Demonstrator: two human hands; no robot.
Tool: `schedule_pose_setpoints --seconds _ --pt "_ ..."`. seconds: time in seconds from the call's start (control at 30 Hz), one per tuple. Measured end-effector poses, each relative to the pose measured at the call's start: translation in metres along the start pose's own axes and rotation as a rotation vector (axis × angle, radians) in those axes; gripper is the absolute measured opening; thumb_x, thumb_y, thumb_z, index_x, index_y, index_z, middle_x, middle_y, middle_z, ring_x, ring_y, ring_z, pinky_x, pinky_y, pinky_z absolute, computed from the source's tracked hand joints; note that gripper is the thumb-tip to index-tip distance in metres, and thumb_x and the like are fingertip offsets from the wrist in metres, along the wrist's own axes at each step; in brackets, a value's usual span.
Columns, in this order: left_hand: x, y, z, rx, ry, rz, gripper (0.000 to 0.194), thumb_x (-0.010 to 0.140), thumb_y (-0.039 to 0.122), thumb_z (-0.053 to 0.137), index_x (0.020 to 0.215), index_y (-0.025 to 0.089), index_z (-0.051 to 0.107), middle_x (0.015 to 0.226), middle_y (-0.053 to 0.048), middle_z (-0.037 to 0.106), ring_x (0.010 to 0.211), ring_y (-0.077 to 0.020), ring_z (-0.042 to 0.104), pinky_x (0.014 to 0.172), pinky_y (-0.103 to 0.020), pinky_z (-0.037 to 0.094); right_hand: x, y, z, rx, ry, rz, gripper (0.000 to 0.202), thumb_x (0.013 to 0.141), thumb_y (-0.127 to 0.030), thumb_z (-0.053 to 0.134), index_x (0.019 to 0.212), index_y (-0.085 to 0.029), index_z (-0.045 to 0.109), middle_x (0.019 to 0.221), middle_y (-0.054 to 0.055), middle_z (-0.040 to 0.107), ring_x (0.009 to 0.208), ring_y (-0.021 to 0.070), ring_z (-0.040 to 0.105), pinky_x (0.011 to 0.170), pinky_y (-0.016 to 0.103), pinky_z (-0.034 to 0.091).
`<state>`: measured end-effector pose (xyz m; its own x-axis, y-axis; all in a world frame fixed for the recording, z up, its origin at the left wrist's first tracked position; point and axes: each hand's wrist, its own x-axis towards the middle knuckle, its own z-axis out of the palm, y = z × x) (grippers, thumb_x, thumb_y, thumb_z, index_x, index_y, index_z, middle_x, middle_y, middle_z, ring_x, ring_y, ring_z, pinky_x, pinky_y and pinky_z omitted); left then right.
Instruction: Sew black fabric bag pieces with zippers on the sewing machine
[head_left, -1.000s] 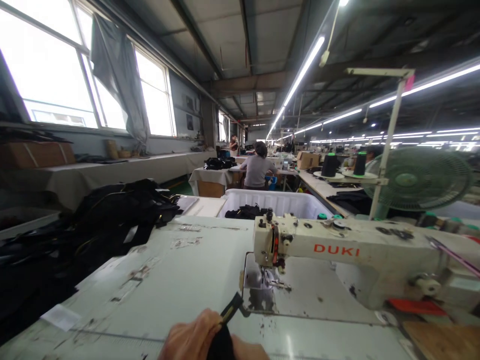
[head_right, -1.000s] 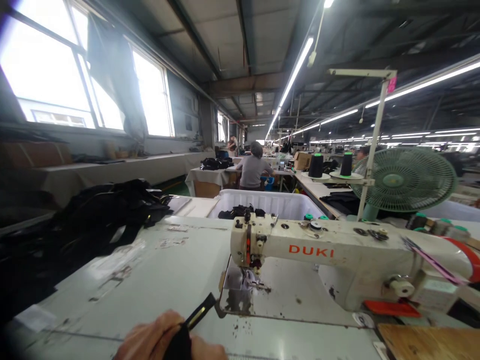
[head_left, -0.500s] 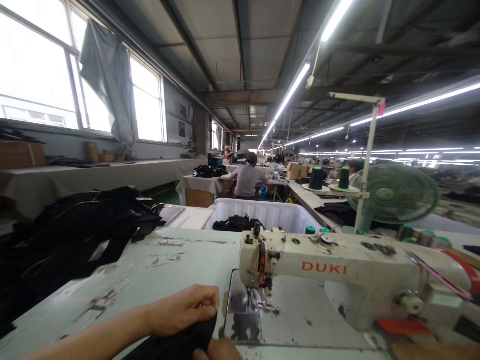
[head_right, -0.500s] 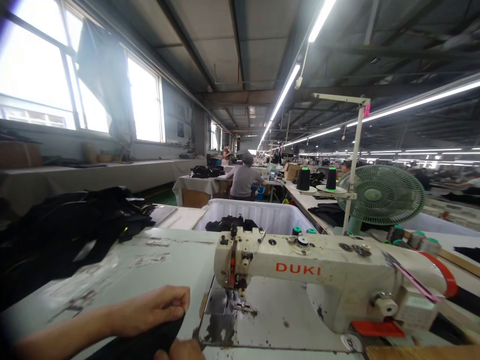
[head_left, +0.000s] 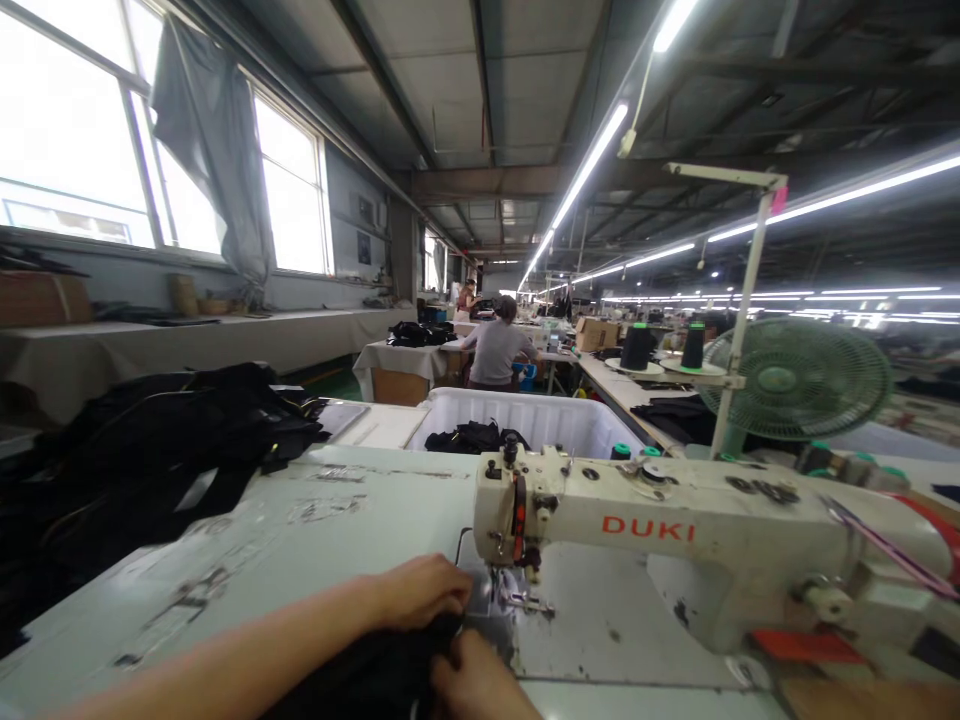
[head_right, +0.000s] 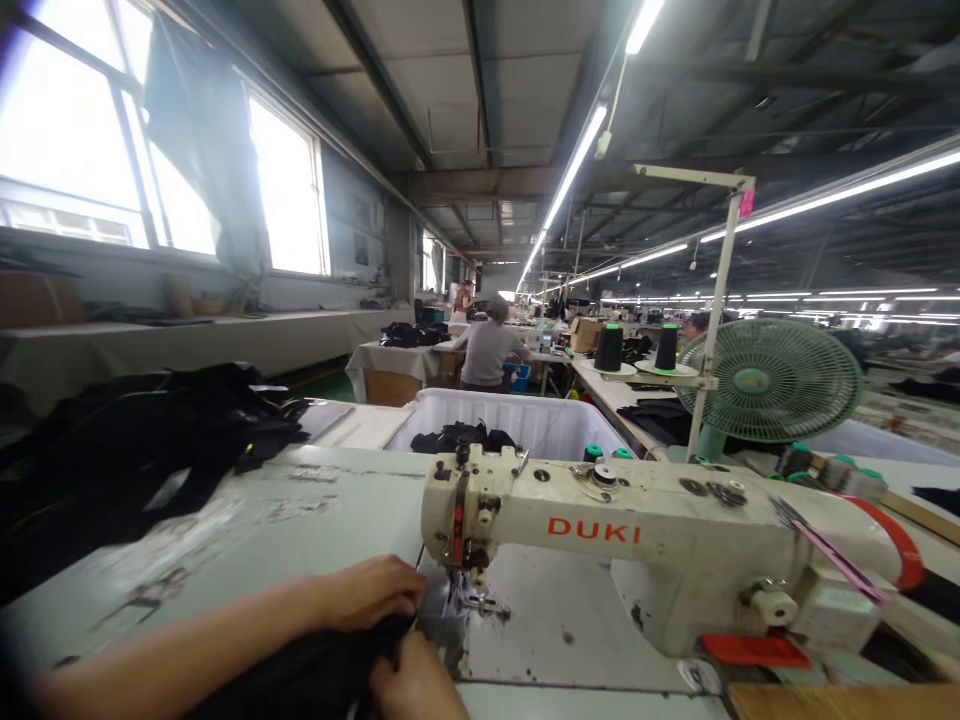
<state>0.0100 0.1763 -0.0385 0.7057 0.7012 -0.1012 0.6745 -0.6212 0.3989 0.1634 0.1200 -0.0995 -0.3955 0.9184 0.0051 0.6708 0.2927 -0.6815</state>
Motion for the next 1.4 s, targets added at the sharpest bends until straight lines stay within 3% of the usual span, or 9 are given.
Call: schedule_pose_setpoints --seconds 0.17,0.3,0.47,0.63,0.8,0.93,1.03,1.17,1.4 --pt "0.008 0.01 0.01 -0.009 0.135 0.002 0.016 0.098 0.027 0.054 0.095 0.014 0.064 0.093 -0.003 0.066 0.088 -0.0182 0.064 0.081 -0.038 0.053 -0.007 0.012 -0.008 -0.183 0.092 0.051 0.02 0.085 -0.015 0.053 0.095 -0.009 0.07 0.092 0.019 0.072 0.091 0.0328 0.069 0.074 0.037 0.05" --pt "0.009 0.014 0.011 -0.017 0.138 0.014 0.018 0.1 0.027 0.05 0.098 0.015 0.063 0.084 -0.001 0.065 0.08 -0.0166 0.065 0.076 -0.035 0.053 -0.02 0.013 -0.006 -0.284 0.206 0.003 0.017 0.085 -0.013 0.056 0.095 -0.015 0.07 0.102 0.014 0.07 0.097 0.0277 0.067 0.083 0.035 0.049" --pt "0.014 0.018 0.014 -0.018 0.056 0.042 0.018 0.097 0.03 0.057 0.095 0.014 0.064 0.087 -0.001 0.066 0.076 -0.0152 0.065 0.072 -0.033 0.055 -0.033 0.013 -0.007 -0.393 0.275 -0.014 0.011 0.081 -0.013 0.059 0.082 -0.017 0.069 0.079 0.009 0.071 0.079 0.0257 0.069 0.067 0.03 0.048" --pt "0.019 0.024 0.022 -0.008 0.116 -0.066 0.021 0.096 0.03 0.058 0.111 0.016 0.062 0.115 -0.008 0.063 0.1 -0.0218 0.063 0.087 -0.043 0.053 -0.041 0.018 -0.014 -0.479 0.3 0.011 0.006 0.084 -0.017 0.06 0.085 -0.02 0.066 0.08 0.008 0.07 0.078 0.0267 0.069 0.065 0.031 0.046" --pt "0.024 0.018 0.028 -0.028 0.111 -0.169 0.025 0.095 0.032 0.06 0.113 0.015 0.061 0.113 -0.007 0.063 0.097 -0.0214 0.064 0.083 -0.042 0.054 -0.048 0.019 -0.02 -0.55 0.289 0.019 0.003 0.083 -0.019 0.065 0.081 -0.022 0.065 0.075 0.006 0.07 0.07 0.0258 0.069 0.06 0.031 0.046" --pt "0.027 0.015 0.028 -0.044 0.099 -0.192 0.024 0.095 0.032 0.06 0.111 0.015 0.062 0.11 -0.007 0.064 0.095 -0.0208 0.065 0.083 -0.041 0.055 -0.049 0.016 -0.028 -0.562 0.303 -0.007 0.024 0.076 -0.015 0.073 0.098 -0.021 0.063 0.087 0.003 0.071 0.074 0.0239 0.068 0.058 0.03 0.048" --pt "0.028 0.017 0.029 -0.051 0.098 -0.213 0.023 0.095 0.033 0.06 0.109 0.014 0.062 0.108 -0.007 0.065 0.095 -0.0207 0.064 0.083 -0.041 0.054 -0.044 0.021 -0.029 -0.522 0.388 -0.156 0.042 0.067 -0.01 0.08 0.105 -0.02 0.063 0.104 0.005 0.069 0.087 0.0254 0.066 0.071 0.034 0.052" --pt "0.032 0.017 0.03 -0.067 0.076 -0.247 0.023 0.095 0.034 0.06 0.104 0.014 0.063 0.101 -0.005 0.066 0.088 -0.0189 0.065 0.079 -0.038 0.055 -0.037 0.039 -0.017 -0.504 0.483 -0.468 0.039 0.078 -0.014 0.075 0.116 -0.017 0.063 0.112 0.005 0.07 0.1 0.0237 0.063 0.083 0.033 0.049" --pt "0.017 0.032 0.0 -0.064 0.094 -0.218 0.011 0.086 0.015 0.063 0.096 0.019 0.066 0.095 -0.002 0.069 0.095 -0.0225 0.065 0.086 -0.037 0.049 -0.034 0.057 -0.007 -0.597 0.447 -0.506 0.031 0.085 -0.016 0.068 0.116 -0.015 0.064 0.122 0.008 0.067 0.109 0.0235 0.061 0.089 0.034 0.046"
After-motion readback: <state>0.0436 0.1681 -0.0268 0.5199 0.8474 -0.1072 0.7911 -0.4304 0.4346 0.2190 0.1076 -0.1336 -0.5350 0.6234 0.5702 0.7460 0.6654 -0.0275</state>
